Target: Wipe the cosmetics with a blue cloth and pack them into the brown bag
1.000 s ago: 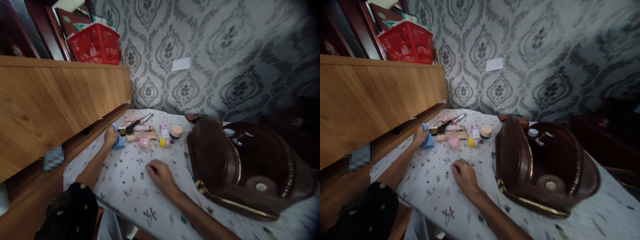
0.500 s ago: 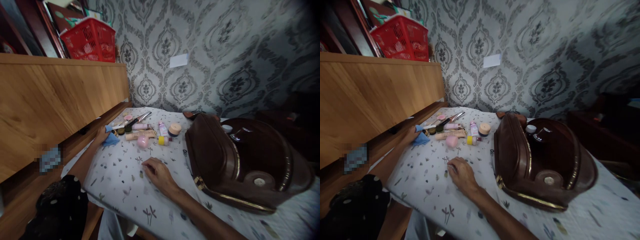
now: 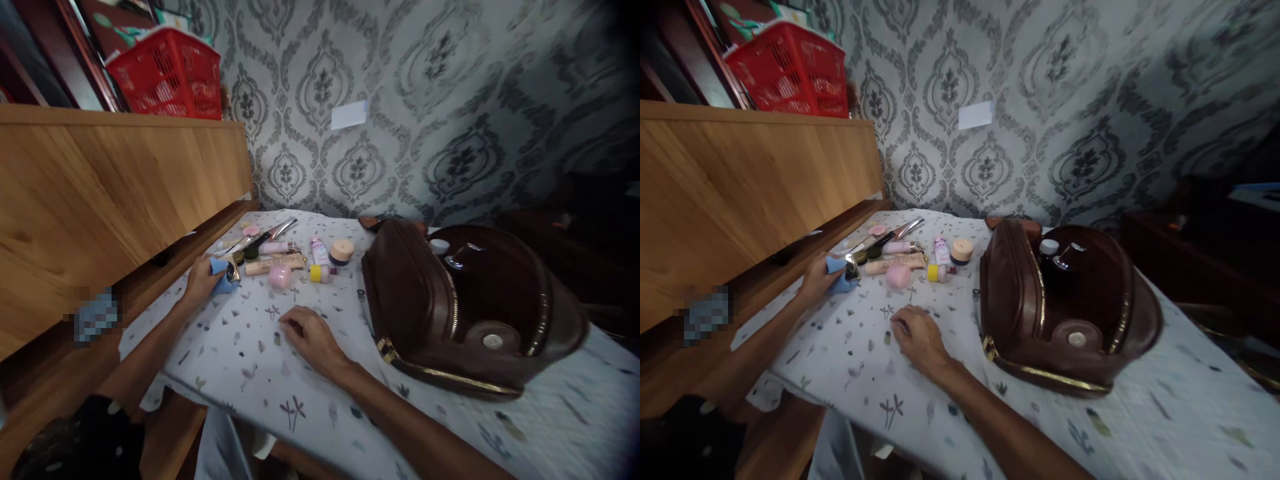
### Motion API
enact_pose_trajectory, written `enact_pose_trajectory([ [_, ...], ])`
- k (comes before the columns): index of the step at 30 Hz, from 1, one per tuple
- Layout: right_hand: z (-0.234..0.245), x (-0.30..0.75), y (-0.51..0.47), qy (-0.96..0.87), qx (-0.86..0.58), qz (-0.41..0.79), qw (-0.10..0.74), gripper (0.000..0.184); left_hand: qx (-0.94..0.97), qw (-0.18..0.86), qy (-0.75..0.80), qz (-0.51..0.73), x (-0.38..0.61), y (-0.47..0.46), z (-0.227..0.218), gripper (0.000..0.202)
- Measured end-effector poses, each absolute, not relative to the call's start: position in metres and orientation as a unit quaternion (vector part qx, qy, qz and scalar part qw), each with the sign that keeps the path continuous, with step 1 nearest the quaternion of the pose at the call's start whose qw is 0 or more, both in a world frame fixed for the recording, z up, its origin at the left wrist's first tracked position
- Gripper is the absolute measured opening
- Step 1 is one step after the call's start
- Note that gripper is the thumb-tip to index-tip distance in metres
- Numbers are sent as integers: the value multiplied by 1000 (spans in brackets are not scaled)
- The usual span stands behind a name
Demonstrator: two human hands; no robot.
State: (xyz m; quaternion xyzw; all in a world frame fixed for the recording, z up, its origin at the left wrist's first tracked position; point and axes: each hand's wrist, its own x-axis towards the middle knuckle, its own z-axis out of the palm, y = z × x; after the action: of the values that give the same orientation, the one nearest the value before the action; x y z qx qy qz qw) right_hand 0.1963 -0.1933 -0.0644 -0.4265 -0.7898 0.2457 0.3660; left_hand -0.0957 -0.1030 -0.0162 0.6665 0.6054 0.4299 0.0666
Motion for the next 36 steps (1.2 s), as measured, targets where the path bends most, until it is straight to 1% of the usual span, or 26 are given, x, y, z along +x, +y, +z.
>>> enact_pose_trajectory([
  [3, -65, 197, -193, -791, -422, 243, 369, 16, 687, 73, 561, 456, -82, -131, -10, 23],
  [7, -63, 197, -194, -793, -420, 240, 370, 15, 683, 145, 566, 438, -68, -156, -12, 32],
  [9, -61, 198, -194, -793, -423, 243, 365, 15, 679, 165, 572, 429, -65, -163, -19, 33],
  [14, -60, 198, -194, -796, -422, 242, 360, 14, 714, 125, 569, 388, -67, -170, -44, 28],
  [17, -62, 197, -194, -798, -419, 243, 358, 14, 711, 122, 598, 349, -67, -171, -52, 32],
  [20, -65, 197, -193, -792, -426, 249, 359, 15, 734, 129, 573, 341, -58, -178, -52, 33],
  [21, -65, 197, -192, -789, -428, 248, 364, 18, 745, 147, 551, 346, -52, -183, -51, 33],
  [22, -65, 197, -192, -788, -427, 245, 370, 26, 757, 174, 524, 349, -45, -189, -50, 34],
  [23, -65, 198, -192, -792, -418, 241, 374, 38, 768, 206, 497, 348, -38, -195, -48, 38],
  [25, -64, 201, -192, -815, -379, 239, 367, 65, 793, 256, 448, 324, -26, -207, -44, 51],
  [26, -63, 203, -192, -829, -357, 243, 355, 74, 807, 266, 427, 308, -22, -212, -42, 59],
  [27, -63, 205, -193, -840, -340, 249, 341, 79, 820, 270, 410, 295, -19, -216, -40, 67],
  [29, -63, 209, -195, -848, -337, 256, 320, 80, 834, 269, 391, 282, -18, -221, -37, 78],
  [32, -67, 215, -199, -835, -381, 249, 309, 78, 820, 277, 418, 277, -22, -222, -36, 82],
  [34, -69, 218, -201, -825, -406, 241, 310, 81, 808, 284, 439, 272, -26, -221, -34, 76],
  [36, -72, 220, -203, -815, -423, 233, 321, 85, 802, 291, 445, 272, -31, -218, -33, 55],
])
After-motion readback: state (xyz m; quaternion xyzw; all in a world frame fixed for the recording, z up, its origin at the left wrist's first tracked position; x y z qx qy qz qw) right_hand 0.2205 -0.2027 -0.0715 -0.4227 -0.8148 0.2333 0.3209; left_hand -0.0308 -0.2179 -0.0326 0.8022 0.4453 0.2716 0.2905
